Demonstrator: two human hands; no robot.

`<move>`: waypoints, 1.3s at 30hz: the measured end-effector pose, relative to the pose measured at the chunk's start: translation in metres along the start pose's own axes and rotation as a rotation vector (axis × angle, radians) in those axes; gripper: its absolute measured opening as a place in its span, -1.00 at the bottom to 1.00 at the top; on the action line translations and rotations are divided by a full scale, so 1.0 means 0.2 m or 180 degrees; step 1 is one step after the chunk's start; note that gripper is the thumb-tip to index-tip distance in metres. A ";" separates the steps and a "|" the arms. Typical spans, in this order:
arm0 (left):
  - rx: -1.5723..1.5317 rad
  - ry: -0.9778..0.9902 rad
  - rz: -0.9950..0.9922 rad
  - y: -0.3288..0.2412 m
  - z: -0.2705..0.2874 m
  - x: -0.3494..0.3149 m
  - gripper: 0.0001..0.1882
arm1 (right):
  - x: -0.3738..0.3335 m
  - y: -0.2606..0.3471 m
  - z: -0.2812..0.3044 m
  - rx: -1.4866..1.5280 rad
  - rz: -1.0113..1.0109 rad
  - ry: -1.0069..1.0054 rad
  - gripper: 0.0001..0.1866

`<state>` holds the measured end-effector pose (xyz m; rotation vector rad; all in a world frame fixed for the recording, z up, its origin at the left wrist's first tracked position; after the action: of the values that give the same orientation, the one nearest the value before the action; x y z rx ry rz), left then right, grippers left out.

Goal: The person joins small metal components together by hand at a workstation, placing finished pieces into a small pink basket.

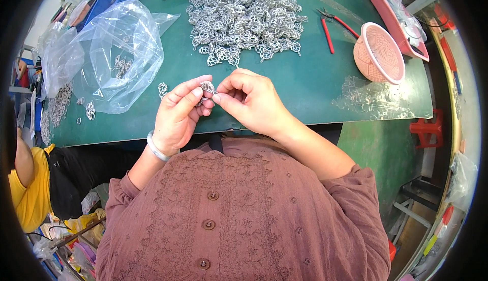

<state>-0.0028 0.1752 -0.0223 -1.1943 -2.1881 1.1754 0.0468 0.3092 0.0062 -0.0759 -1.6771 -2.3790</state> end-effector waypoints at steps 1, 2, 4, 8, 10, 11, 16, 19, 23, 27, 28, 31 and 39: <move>0.0062 0.0072 -0.0050 0.00 -0.01 0.00 -0.70 | 0.00 -0.01 0.00 0.0038 -0.0017 -0.0028 -0.94; 0.0062 0.0071 -0.0052 0.00 -0.02 0.00 -0.70 | 0.00 -0.01 0.00 0.0077 -0.0034 -0.0053 -0.94; 0.0154 0.0211 -0.0148 0.00 -0.03 0.00 -0.65 | 0.00 0.00 0.00 -0.0001 0.0038 -0.0101 -0.95; 0.0392 0.0387 -0.0322 -0.01 -0.04 0.00 -0.61 | 0.00 0.01 0.00 -0.0071 0.0209 -0.0247 -0.96; 0.0351 0.0442 -0.0359 -0.01 -0.04 0.00 -0.59 | 0.00 0.01 0.00 -0.0112 0.0230 -0.0275 -0.96; 0.0354 0.0445 -0.0364 -0.01 -0.04 0.00 -0.59 | 0.00 0.02 0.00 -0.0162 0.0258 -0.0299 -0.97; 0.0825 0.0267 -0.0419 -0.01 -0.02 0.00 -0.61 | 0.00 0.02 0.00 -0.0273 0.0332 -0.0262 -0.98; 0.0877 0.0259 -0.0474 -0.01 -0.02 0.00 -0.67 | 0.00 0.01 -0.01 -0.0205 0.0331 -0.0241 -0.97; 0.0957 0.0237 -0.0531 -0.02 -0.02 0.00 -0.68 | 0.00 0.00 -0.01 -0.0158 0.0304 -0.0181 -0.97; 0.0916 0.0176 -0.0429 -0.01 -0.01 0.00 -0.70 | 0.00 0.00 -0.01 -0.0111 0.0296 -0.0167 -0.97; 0.0839 0.0137 -0.0357 0.00 -0.01 0.00 -0.71 | 0.00 0.00 -0.01 -0.0101 0.0265 -0.0145 -0.97; 0.0684 0.0128 -0.0343 0.01 0.00 0.00 -0.72 | 0.00 0.00 -0.02 -0.0073 0.0209 -0.0081 -0.98; 0.0503 -0.0159 -0.0099 0.00 -0.01 0.00 -0.77 | 0.01 -0.02 0.00 -0.0231 0.0251 -0.0117 -0.98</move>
<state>-0.0020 0.1766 -0.0219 -1.0728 -2.0970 1.3506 0.0443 0.3102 0.0034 -0.1953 -1.5728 -2.3936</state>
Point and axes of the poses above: each hand's wrist, its own x-axis towards the middle knuckle, its own z-axis out of the back of the hand, y = z × x, the point moved 5 cm from there along x, towards the middle knuckle, and after that the axes turned 15 degrees about y, right-handed, at the moved point
